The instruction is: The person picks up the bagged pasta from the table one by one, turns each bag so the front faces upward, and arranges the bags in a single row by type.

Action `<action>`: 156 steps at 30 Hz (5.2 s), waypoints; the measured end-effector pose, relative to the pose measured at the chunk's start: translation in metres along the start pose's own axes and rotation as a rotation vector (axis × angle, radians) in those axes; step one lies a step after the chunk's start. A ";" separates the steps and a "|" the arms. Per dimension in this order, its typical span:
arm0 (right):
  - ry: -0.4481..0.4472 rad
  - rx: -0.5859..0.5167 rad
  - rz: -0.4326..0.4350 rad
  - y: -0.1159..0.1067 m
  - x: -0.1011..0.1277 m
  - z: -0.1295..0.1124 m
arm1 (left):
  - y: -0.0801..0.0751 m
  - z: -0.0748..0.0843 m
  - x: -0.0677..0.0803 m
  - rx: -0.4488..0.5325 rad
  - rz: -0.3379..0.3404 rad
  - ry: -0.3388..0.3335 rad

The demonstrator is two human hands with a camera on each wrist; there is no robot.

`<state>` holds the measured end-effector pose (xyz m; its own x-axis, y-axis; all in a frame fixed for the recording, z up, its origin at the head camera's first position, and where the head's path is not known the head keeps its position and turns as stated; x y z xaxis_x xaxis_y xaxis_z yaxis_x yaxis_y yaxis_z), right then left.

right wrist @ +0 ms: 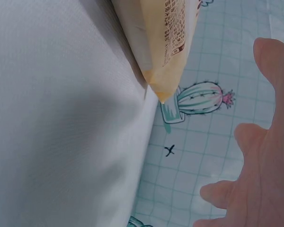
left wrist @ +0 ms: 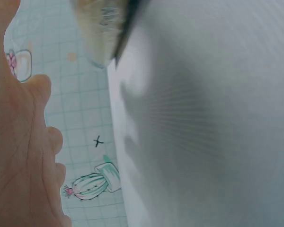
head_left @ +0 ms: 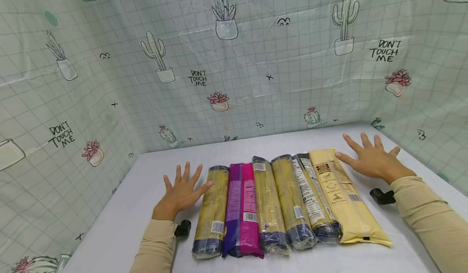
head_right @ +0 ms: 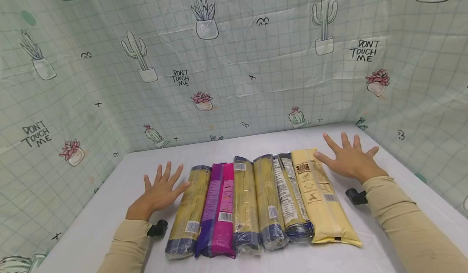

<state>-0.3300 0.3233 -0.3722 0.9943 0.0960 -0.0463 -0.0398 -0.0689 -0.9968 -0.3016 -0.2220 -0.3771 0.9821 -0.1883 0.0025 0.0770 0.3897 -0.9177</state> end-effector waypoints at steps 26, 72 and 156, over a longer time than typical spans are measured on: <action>-0.019 0.015 0.024 -0.005 -0.004 -0.007 | -0.002 0.012 0.005 0.073 -0.028 0.033; -0.119 0.031 0.040 -0.005 0.002 -0.040 | -0.003 0.061 0.009 -0.065 -0.019 0.160; -0.219 -0.310 -0.008 0.008 -0.002 -0.039 | 0.052 0.209 0.017 0.003 -0.159 0.648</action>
<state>-0.3287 0.2838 -0.3779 0.9484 0.3054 -0.0852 0.0326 -0.3614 -0.9318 -0.2448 -0.0162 -0.3419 0.6570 -0.7470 -0.1020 0.2140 0.3145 -0.9248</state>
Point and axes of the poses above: each hand's wrist, its own x-axis away from the middle knuckle, its own y-axis out of the palm, z = x × y, the point moved 3 cm from there along -x, towards the middle knuckle, and after that the axes turned 11 degrees about x, right-handed, at the moved point
